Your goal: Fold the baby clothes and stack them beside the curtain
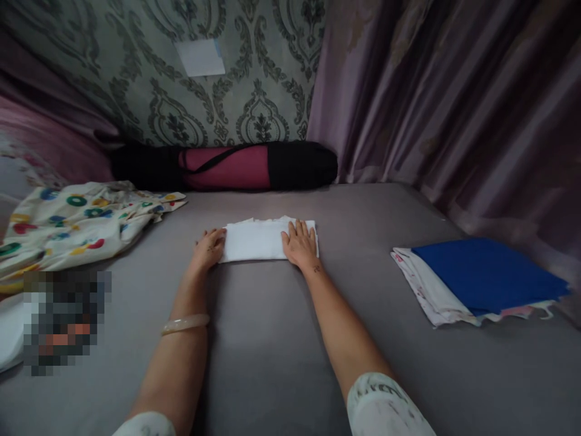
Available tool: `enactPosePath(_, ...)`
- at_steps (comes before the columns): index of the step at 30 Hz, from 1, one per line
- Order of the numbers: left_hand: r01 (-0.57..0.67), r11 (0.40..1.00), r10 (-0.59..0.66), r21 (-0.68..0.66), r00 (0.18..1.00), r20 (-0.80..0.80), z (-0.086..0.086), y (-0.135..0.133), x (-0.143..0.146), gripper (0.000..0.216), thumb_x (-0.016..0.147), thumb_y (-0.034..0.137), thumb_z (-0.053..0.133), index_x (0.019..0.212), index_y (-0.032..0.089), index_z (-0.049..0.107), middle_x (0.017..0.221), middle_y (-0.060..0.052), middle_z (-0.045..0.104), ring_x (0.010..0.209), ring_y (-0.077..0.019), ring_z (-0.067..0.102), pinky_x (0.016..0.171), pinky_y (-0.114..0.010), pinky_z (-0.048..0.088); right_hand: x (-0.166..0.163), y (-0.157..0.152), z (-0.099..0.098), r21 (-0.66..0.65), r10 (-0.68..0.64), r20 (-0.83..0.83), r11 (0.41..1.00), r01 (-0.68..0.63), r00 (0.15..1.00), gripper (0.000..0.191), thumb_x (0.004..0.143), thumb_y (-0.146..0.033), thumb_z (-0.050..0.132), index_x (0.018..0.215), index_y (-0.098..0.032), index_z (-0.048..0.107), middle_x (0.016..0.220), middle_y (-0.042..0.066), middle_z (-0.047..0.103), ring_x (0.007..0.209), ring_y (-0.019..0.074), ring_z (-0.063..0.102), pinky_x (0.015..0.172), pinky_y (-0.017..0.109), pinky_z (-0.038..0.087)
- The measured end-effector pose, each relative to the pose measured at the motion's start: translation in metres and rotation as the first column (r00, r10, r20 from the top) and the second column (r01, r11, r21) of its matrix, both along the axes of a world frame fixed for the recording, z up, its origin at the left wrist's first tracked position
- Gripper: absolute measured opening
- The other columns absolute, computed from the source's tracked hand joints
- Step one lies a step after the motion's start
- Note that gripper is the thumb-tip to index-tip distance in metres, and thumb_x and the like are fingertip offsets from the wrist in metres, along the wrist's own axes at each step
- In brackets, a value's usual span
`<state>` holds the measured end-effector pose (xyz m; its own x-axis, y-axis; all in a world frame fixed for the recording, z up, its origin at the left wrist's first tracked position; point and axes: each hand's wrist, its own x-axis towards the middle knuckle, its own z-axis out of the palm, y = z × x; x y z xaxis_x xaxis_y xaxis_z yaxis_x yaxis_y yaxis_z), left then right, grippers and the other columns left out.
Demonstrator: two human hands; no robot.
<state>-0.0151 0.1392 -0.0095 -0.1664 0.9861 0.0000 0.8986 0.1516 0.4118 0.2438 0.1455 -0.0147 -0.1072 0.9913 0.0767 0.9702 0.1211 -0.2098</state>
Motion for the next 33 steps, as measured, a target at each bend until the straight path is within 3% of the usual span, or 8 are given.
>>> enactPosePath(5, -0.045, 0.998, 0.043, 0.040, 0.998, 0.054, 0.005, 0.001, -0.005, 0.047, 0.089, 0.016, 0.040, 0.134, 0.020, 0.052, 0.138, -0.012, 0.054, 0.135, -0.0302, 0.040, 0.108, -0.049, 0.032, -0.004, -0.003, 0.012, -0.001, 0.005, -0.027, 1.000, -0.005, 1.000, 0.059, 0.101, -0.042, 0.021, 0.150, -0.012, 0.033, 0.157, 0.016, 0.027, 0.145, 0.0291, 0.020, 0.116, 0.052, 0.014)
enactPosePath(8, -0.132, 0.991, 0.129, 0.027, 0.986, 0.110, 0.016, -0.002, -0.014, 0.037, 0.088, 0.025, 0.044, 0.120, 0.017, 0.062, 0.112, -0.014, 0.068, 0.106, -0.0250, 0.060, 0.088, -0.033, 0.044, -0.020, -0.004, 0.025, 0.035, 0.079, -0.055, 0.996, -0.077, 0.995, 0.058, 0.101, -0.042, 0.020, 0.150, -0.013, 0.032, 0.157, 0.016, 0.024, 0.146, 0.0282, 0.017, 0.116, 0.053, 0.011)
enactPosePath(11, -0.166, 0.981, 0.184, -0.100, 0.958, 0.219, 0.028, -0.011, -0.026, 0.028, 0.084, 0.039, 0.050, 0.086, 0.017, 0.067, 0.076, -0.007, 0.066, 0.073, -0.0199, 0.060, 0.064, -0.027, 0.041, -0.040, -0.002, 0.030, 0.020, 0.177, -0.071, 0.984, -0.176, 0.982, 0.058, 0.101, -0.043, 0.020, 0.150, -0.014, 0.032, 0.158, 0.015, 0.022, 0.147, 0.0271, 0.015, 0.116, 0.052, 0.011)
enactPosePath(14, -0.044, 0.954, 0.155, -0.295, 0.918, 0.364, 0.038, -0.022, -0.035, 0.036, 0.074, 0.053, 0.060, 0.065, 0.018, 0.059, 0.057, 0.000, 0.054, 0.054, -0.0134, 0.048, 0.053, -0.025, 0.032, -0.053, 0.000, 0.021, -0.006, 0.192, -0.056, 0.981, -0.193, 0.980, 0.058, 0.101, -0.042, 0.021, 0.150, -0.014, 0.033, 0.158, 0.013, 0.024, 0.146, 0.0263, 0.016, 0.117, 0.051, 0.010)
enactPosePath(21, 0.055, 0.881, 0.111, -0.469, 0.942, 0.318, 0.049, -0.025, -0.028, 0.033, 0.055, 0.046, 0.076, 0.063, 0.020, 0.058, 0.054, 0.004, 0.049, 0.054, -0.0124, 0.044, 0.052, -0.026, 0.028, -0.057, 0.003, 0.004, 0.013, 0.171, -0.019, 0.985, -0.170, 0.985, 0.056, 0.100, -0.041, 0.023, 0.148, -0.015, 0.036, 0.156, 0.012, 0.029, 0.144, 0.0263, 0.022, 0.116, 0.051, 0.014)
enactPosePath(26, 0.107, 0.905, 0.062, -0.411, 0.924, 0.377, 0.045, -0.022, -0.023, 0.024, 0.058, 0.038, 0.071, 0.063, 0.020, 0.056, 0.053, 0.005, 0.047, 0.053, -0.0112, 0.040, 0.051, -0.025, 0.028, -0.057, 0.004, 0.006, 0.006, 0.166, -0.010, 0.986, -0.166, 0.986, 0.056, 0.100, -0.042, 0.022, 0.148, -0.016, 0.037, 0.156, 0.011, 0.030, 0.144, 0.0265, 0.023, 0.116, 0.051, 0.014)
enactPosePath(31, 0.138, 0.966, -0.018, -0.220, 0.882, 0.471, 0.049, -0.025, -0.028, 0.021, 0.064, 0.039, 0.065, 0.068, 0.019, 0.060, 0.056, 0.005, 0.048, 0.055, -0.0113, 0.042, 0.053, -0.024, 0.031, -0.058, 0.005, 0.007, -0.022, 0.154, -0.003, 0.988, -0.154, 0.988, 0.056, 0.100, -0.042, 0.023, 0.148, -0.017, 0.037, 0.157, 0.011, 0.029, 0.144, 0.0267, 0.022, 0.115, 0.051, 0.014)
enactPosePath(33, 0.136, 0.960, -0.015, -0.246, 0.899, 0.437, 0.049, -0.026, -0.032, 0.024, 0.064, 0.042, 0.065, 0.068, 0.019, 0.062, 0.055, 0.004, 0.049, 0.055, -0.0116, 0.043, 0.052, -0.024, 0.031, -0.058, 0.004, 0.007, -0.021, 0.156, -0.008, 0.987, -0.156, 0.988, 0.056, 0.100, -0.042, 0.023, 0.148, -0.017, 0.037, 0.156, 0.011, 0.029, 0.144, 0.0267, 0.022, 0.116, 0.050, 0.013)
